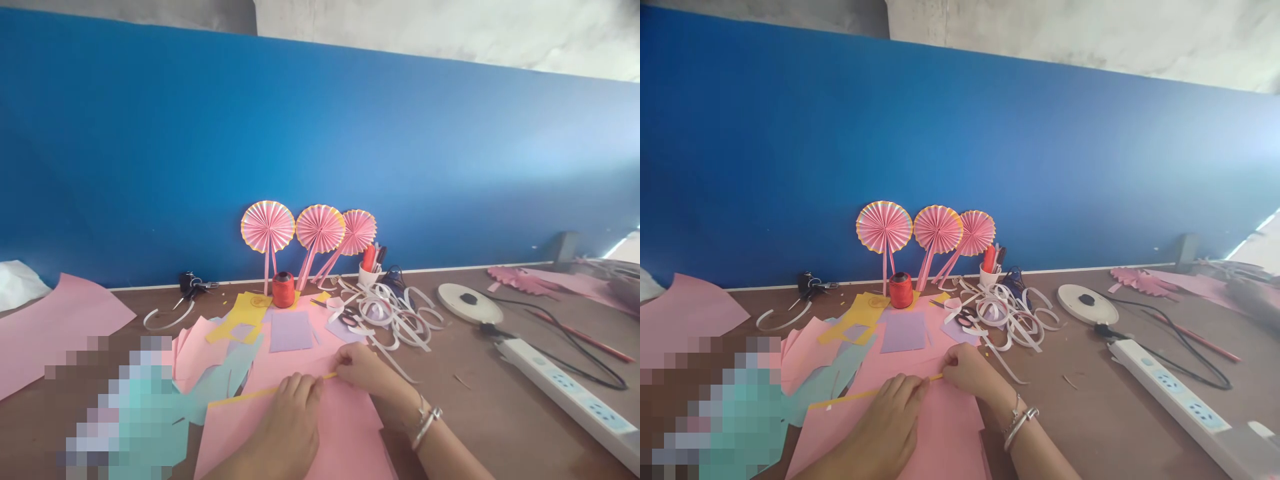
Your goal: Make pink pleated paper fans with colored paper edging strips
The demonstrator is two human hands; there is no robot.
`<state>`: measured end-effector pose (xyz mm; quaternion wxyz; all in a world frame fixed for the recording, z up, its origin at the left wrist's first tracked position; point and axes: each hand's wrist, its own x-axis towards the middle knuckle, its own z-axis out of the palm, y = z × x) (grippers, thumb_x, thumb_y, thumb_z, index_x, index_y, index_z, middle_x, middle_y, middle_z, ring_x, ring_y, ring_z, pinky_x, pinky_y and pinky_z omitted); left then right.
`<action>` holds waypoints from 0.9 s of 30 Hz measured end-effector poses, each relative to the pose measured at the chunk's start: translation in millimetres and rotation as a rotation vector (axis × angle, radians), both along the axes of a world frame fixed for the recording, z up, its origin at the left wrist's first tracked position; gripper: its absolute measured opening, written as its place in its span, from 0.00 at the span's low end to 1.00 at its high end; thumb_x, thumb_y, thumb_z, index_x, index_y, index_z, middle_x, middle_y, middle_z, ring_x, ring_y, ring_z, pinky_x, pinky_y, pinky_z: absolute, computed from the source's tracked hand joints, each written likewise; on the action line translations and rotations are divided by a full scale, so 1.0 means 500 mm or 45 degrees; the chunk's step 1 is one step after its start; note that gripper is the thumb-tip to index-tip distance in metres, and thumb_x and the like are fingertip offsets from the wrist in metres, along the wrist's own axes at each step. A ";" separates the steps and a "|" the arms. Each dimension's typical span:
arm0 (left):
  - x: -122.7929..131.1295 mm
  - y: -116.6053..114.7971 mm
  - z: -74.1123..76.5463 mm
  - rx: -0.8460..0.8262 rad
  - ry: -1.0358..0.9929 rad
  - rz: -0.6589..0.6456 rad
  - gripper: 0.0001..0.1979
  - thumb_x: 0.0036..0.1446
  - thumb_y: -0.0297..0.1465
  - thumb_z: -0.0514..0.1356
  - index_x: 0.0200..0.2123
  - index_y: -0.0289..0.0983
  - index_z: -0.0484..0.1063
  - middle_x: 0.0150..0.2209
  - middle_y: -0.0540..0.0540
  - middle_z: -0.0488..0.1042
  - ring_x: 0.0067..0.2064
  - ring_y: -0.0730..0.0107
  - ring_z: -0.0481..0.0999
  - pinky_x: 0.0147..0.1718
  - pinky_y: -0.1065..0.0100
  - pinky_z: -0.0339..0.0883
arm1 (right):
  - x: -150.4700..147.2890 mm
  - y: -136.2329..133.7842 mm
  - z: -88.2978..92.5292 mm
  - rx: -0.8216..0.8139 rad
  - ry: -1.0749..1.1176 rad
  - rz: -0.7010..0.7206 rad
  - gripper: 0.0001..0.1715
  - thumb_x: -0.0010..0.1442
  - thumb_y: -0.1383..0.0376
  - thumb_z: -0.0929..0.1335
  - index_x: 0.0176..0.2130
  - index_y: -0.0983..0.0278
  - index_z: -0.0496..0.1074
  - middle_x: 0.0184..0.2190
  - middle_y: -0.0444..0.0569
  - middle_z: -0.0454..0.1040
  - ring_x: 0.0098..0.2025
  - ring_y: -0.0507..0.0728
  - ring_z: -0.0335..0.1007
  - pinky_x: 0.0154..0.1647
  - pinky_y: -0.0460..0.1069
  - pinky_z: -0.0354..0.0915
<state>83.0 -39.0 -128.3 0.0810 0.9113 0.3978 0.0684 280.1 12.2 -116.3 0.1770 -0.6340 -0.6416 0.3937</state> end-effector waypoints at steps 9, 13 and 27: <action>0.003 -0.003 -0.009 0.117 0.036 -0.020 0.25 0.54 0.23 0.49 0.56 0.34 0.61 0.44 0.39 0.68 0.42 0.57 0.65 0.44 0.55 0.61 | 0.002 0.000 -0.005 0.010 0.029 0.017 0.13 0.40 0.73 0.61 0.25 0.68 0.73 0.18 0.41 0.67 0.21 0.48 0.58 0.19 0.42 0.51; 0.003 -0.002 -0.005 0.085 -0.047 -0.002 0.25 0.53 0.22 0.49 0.56 0.34 0.62 0.44 0.39 0.69 0.43 0.58 0.65 0.45 0.57 0.60 | 0.001 -0.001 -0.005 0.010 0.033 0.014 0.13 0.41 0.72 0.61 0.25 0.68 0.73 0.18 0.41 0.66 0.20 0.47 0.58 0.19 0.42 0.51; 0.009 -0.004 0.010 -0.193 -0.180 0.119 0.26 0.51 0.23 0.49 0.55 0.34 0.64 0.47 0.39 0.67 0.47 0.56 0.64 0.50 0.54 0.59 | -0.003 -0.001 -0.017 0.177 -0.163 0.069 0.15 0.40 0.75 0.61 0.25 0.65 0.75 0.22 0.45 0.75 0.26 0.50 0.66 0.23 0.42 0.54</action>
